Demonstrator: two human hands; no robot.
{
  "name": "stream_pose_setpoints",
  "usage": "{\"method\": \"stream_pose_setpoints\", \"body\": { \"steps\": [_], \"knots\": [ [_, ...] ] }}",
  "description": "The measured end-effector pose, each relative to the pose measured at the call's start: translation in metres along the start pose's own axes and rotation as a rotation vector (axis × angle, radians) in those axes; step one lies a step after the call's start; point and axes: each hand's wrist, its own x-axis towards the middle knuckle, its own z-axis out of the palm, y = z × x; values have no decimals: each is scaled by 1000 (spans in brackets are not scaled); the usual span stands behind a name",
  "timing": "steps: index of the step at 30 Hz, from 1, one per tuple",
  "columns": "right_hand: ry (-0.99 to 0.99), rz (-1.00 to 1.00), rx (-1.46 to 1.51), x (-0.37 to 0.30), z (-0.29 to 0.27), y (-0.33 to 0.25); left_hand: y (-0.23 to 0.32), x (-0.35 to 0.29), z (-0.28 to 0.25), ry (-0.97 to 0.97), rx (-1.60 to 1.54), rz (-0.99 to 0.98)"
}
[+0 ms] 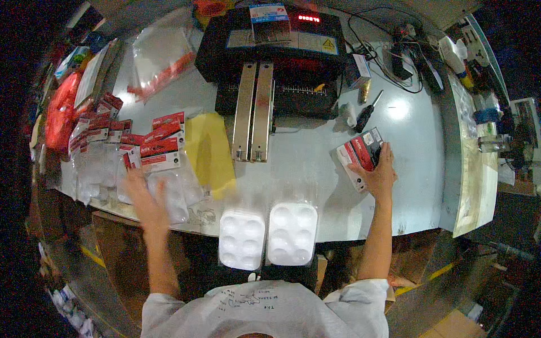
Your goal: The person repeatedly places white plastic mixing palettes into clear plastic bags, inserts red Artix header cards, and seals each package using a heat-sealing machine. The person stacks the finished packages on the table and briefly places some into a cardboard box.
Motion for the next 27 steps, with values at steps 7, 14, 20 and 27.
{"method": "stream_pose_setpoints", "body": {
  "steps": [7, 14, 20, 27],
  "knots": [
    [-16, -119, 77, 1, 20, 40, 69, -98, 68, -352, -345, 314],
    [-55, -74, -105, 1, -27, -9, 100, -74, 56, -249, -389, 352],
    [-461, -89, 1060, -51, -119, -84, 87, -78, 1, -929, -1209, -424],
    [-887, -136, 834, -66, -106, -141, 72, -87, -18, -897, -955, -282]
  ]
}}
